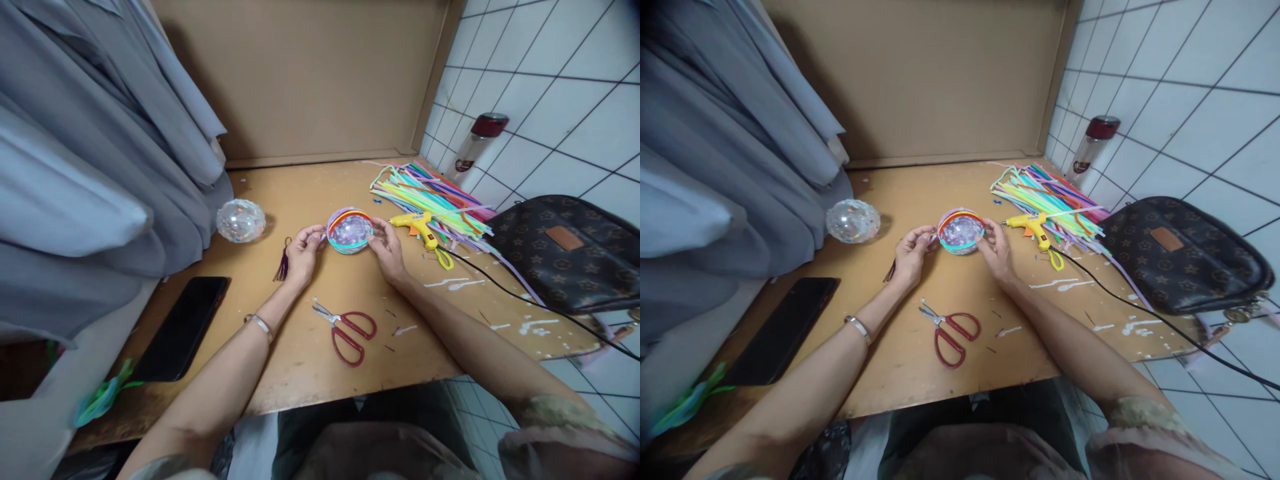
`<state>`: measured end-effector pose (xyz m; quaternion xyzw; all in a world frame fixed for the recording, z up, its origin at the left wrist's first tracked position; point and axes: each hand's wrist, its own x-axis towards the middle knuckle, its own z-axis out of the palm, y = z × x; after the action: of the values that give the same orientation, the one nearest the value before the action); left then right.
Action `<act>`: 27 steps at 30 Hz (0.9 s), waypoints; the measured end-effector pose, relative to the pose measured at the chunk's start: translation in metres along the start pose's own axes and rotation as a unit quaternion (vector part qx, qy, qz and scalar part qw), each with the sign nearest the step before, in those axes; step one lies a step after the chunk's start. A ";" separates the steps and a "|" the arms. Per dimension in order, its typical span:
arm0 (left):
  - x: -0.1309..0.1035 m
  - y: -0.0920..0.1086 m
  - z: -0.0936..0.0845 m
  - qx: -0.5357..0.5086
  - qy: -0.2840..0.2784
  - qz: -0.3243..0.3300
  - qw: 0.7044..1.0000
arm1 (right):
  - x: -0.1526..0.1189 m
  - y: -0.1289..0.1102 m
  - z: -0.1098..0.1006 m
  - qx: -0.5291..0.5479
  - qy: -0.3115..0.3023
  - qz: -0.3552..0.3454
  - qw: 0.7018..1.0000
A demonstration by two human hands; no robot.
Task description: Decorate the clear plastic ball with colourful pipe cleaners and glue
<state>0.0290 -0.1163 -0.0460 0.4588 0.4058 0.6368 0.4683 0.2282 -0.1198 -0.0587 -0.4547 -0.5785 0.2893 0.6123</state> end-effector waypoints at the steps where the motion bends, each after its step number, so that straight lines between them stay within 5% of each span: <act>1: 0.000 0.000 0.000 0.001 0.000 -0.001 1.000 | 0.000 -0.001 0.000 0.000 -0.001 0.001 1.000; 27: 0.002 -0.003 -0.002 0.005 -0.001 0.000 1.000 | 0.001 0.000 -0.002 0.008 0.000 0.013 1.000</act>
<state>0.0275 -0.1142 -0.0487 0.4616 0.4091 0.6342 0.4663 0.2299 -0.1191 -0.0577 -0.4571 -0.5703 0.3021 0.6120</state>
